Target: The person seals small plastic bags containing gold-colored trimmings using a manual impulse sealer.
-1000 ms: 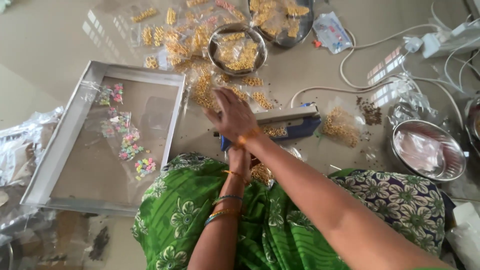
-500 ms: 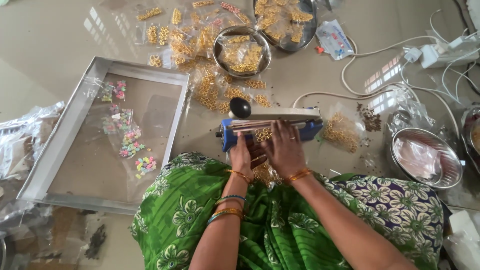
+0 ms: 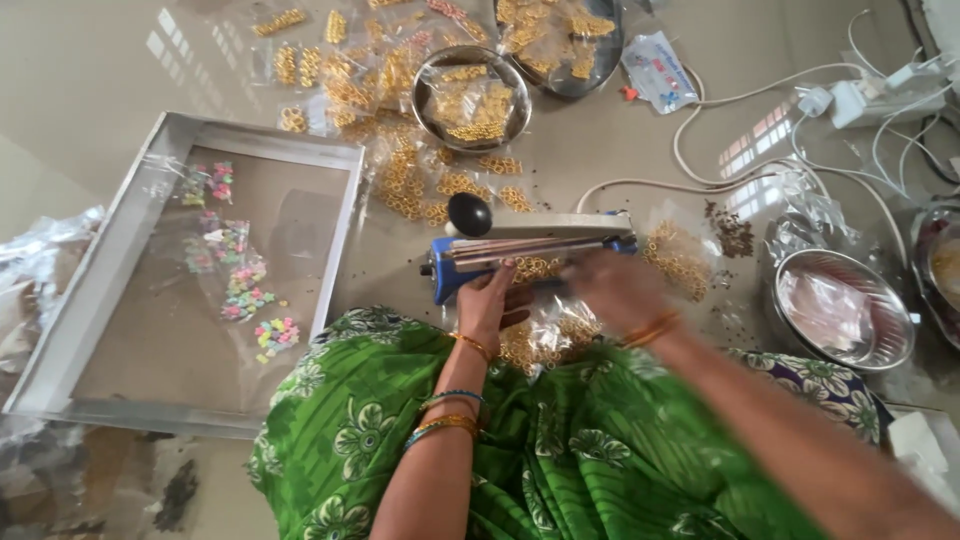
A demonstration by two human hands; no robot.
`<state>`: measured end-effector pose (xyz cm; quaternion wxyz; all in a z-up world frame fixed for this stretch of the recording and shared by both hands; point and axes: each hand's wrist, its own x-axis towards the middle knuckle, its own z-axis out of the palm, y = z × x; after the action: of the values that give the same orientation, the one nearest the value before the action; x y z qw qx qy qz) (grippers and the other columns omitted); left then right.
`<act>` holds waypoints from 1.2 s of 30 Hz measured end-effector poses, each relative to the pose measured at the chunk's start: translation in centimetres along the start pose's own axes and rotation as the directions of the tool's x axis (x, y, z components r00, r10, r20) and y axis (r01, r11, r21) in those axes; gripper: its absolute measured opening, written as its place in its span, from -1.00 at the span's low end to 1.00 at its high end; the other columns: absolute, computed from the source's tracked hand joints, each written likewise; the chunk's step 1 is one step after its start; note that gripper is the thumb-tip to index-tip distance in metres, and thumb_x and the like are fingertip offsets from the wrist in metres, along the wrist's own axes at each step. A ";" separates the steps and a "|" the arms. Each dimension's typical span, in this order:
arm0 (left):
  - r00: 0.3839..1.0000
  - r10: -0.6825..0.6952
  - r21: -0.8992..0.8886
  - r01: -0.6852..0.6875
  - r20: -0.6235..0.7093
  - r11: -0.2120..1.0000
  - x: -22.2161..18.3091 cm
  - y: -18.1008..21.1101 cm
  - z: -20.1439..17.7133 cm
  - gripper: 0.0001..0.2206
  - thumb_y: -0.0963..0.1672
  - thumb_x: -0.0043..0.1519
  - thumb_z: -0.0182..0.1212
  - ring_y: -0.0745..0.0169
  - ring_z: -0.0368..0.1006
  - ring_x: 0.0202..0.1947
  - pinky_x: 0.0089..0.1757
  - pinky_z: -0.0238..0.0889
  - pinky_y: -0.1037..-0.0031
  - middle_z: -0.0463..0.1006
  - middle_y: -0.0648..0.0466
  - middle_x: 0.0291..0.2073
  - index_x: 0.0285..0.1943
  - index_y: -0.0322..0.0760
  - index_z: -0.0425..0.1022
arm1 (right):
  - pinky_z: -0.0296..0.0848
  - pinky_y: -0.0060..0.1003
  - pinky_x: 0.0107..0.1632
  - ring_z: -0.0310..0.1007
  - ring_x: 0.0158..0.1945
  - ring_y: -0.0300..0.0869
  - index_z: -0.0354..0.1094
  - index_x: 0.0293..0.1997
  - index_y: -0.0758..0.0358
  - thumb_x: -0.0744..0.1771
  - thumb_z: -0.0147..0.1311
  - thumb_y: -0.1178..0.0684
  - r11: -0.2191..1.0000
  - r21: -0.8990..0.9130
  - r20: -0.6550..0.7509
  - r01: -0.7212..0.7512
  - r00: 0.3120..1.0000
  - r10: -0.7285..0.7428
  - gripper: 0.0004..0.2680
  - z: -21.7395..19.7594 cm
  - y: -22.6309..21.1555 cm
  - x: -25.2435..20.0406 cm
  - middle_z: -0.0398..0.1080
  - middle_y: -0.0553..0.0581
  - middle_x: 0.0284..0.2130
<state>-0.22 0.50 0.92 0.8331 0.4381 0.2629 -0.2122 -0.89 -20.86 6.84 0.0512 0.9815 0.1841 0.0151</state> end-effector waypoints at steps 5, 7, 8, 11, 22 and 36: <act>0.989 0.074 0.027 -0.078 0.131 0.997 2.2 -1.9 -0.1 -0.68 -0.02 0.19 0.39 0.13 0.65 -0.38 -0.44 0.49 0.37 0.67 -0.06 -0.29 -0.09 -0.37 0.57 | 0.53 0.06 0.00 0.56 -0.06 0.12 0.53 -0.08 0.16 0.35 0.03 -0.20 0.907 0.040 0.259 -0.418 0.881 0.395 -0.72 -1.7 11.6 -0.9 0.53 0.25 -0.12; 0.985 0.104 0.002 -0.105 0.136 0.994 1.0 -0.8 0.0 -0.69 -0.04 0.20 0.41 0.10 0.64 -0.39 -0.45 0.47 0.35 0.65 -0.08 -0.32 -0.10 -0.39 0.56 | 0.53 0.06 0.07 0.57 0.02 0.10 0.55 -0.06 0.13 0.36 0.07 -0.28 0.843 -0.089 0.383 -0.531 0.763 0.521 -0.69 0.9 15.6 -0.9 0.54 0.24 -0.05; 0.967 0.134 0.060 -0.150 0.216 0.987 -0.1 0.2 0.1 -0.68 -0.02 0.17 0.39 0.17 0.62 -0.40 -0.43 0.51 0.37 0.67 -0.02 -0.32 -0.10 -0.35 0.59 | 0.46 0.06 0.12 0.44 0.14 0.13 0.47 0.05 0.10 0.25 0.24 -0.27 0.847 -0.096 0.379 -0.524 0.767 0.518 -0.63 4.0 18.4 -1.0 0.41 0.25 0.07; 0.945 0.102 0.451 -0.241 0.311 0.859 -1.5 1.1 -1.3 -0.65 0.01 0.19 0.38 0.11 0.59 -0.42 -0.43 0.44 0.37 0.68 -0.09 -0.37 -0.16 -0.42 0.66 | 0.30 0.08 0.22 0.19 0.29 0.22 0.31 0.22 0.12 0.09 0.49 -0.24 0.847 0.004 0.352 -0.531 0.794 0.496 -0.37 11.5 23.7 -1.9 0.17 0.31 0.24; 0.729 0.645 0.950 -0.313 0.229 0.017 -5.1 1.8 -0.1 -0.68 0.01 0.12 0.41 -0.11 0.55 -0.40 -0.41 0.40 0.11 0.62 -0.08 -0.36 -0.27 -0.30 0.52 | 0.38 -0.12 0.25 0.38 0.15 0.07 0.61 -0.24 0.11 0.16 0.45 -0.04 0.876 0.094 0.396 -0.473 0.825 0.403 -0.78 9.0 23.8 -1.6 0.39 0.23 0.01; 0.710 0.555 0.717 -0.645 0.434 0.265 -2.6 -1.9 -0.3 -0.75 -0.06 0.18 0.31 0.00 0.63 -0.21 -0.20 0.47 0.30 0.69 -0.05 -0.23 -0.05 -0.26 0.62 | 0.49 -0.15 0.09 0.60 -0.05 -0.03 0.59 -0.05 0.10 0.27 0.27 -0.03 0.873 0.388 0.450 -0.295 0.887 0.100 -0.79 7.5 19.9 -2.5 0.62 0.11 -0.12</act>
<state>-3.40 0.04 1.24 0.5463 0.8320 -0.0970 0.0011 4.35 -40.92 1.43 -0.1391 0.9607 0.0636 -0.2315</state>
